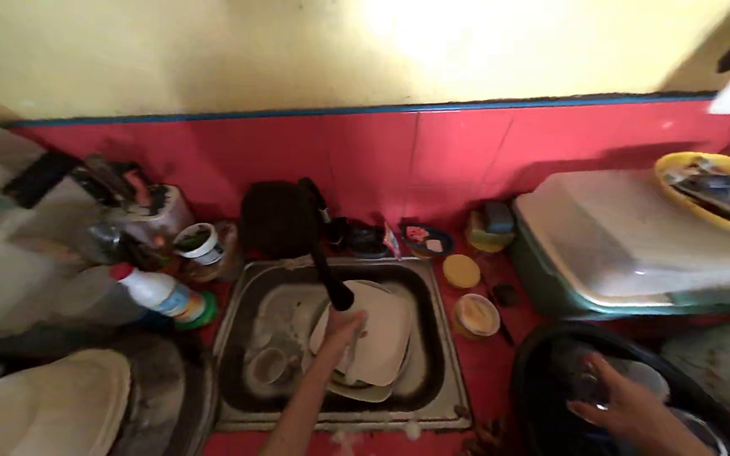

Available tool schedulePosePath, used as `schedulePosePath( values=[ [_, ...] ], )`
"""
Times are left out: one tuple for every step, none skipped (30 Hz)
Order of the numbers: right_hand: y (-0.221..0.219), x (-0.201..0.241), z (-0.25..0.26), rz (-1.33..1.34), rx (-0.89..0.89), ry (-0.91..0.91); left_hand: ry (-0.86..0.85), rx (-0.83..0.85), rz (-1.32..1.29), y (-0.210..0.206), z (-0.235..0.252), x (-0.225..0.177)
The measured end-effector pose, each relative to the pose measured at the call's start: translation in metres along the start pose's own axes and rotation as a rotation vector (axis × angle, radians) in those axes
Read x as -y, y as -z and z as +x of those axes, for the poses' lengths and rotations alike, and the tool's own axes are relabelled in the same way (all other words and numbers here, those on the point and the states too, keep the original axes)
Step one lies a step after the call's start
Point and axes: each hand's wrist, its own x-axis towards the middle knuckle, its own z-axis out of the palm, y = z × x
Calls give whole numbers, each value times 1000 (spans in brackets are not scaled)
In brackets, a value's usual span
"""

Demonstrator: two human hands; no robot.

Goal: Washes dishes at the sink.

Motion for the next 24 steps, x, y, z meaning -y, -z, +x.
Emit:
schedulePosePath(
  values=[
    [1, 14, -2, -98, 30, -34, -17, -54, 28, 1, 1, 1],
    [3, 29, -4, -185, 44, -53, -27, -127, 58, 0, 2, 1],
    [3, 45, -5, -239, 23, -18, -36, -187, 60, -1, 1, 1],
    [-1, 61, -6, -260, -33, 66, -23, -233, 49, -2, -1, 1],
    [-7, 79, -4, -259, -86, 159, -1, -274, 12, -4, -2, 1],
    [-17, 100, 0, -239, -104, 228, 25, -313, -51, -8, -1, 1],
    [-31, 123, 7, -203, -76, 268, 50, -349, -124, -13, 0, 2],
    [-48, 145, 14, -147, -15, 294, 64, -360, -216, -17, 0, 1],
    [-70, 164, 24, -70, 70, 326, 71, -364, -296, -22, 0, -1],
    [-95, 179, 36, 27, 160, 358, 67, -354, -361, -26, -2, -4],
    [-121, 192, 48, 136, 240, 379, 60, -337, -410, -29, -6, -7],
    [-146, 203, 59, 249, 304, 375, 51, -327, -444, -32, -9, -10],
    [-167, 213, 67, 368, 352, 342, 41, -322, -457, -34, -11, -12],
    [-183, 222, 73, 492, 393, 280, 32, -312, -444, -34, -14, -12],
    [-195, 230, 77, 610, 447, 198, 26, -296, -402, -32, -17, -11],
    [-203, 236, 78, 715, 497, 115, 18, -279, -345, -29, -18, -10],
    [-208, 241, 77, 802, 539, 39, 2, -259, -274, -23, -16, -7],
    [-210, 245, 76, 838, 559, -2, -18, -236, -193, -15, -13, -5],
    [-209, 248, 72, 834, 564, -8, -57, -235, -92, -6, -8, -3],
    [-208, 250, 68, 801, 554, 14, -95, -241, 34, 4, -4, -2],
    [-208, 251, 64, 744, 546, 48, -116, -271, 189, 13, 1, -3],
    [-209, 251, 61, 683, 542, 76, -125, -313, 379, 21, 6, -2],
    [-212, 250, 61, 643, 541, 91, -130, -336, 562, 25, 9, -4],
    [-214, 250, 64, 632, 546, 89, -144, -307, 727, 24, 6, -7]
  ],
)
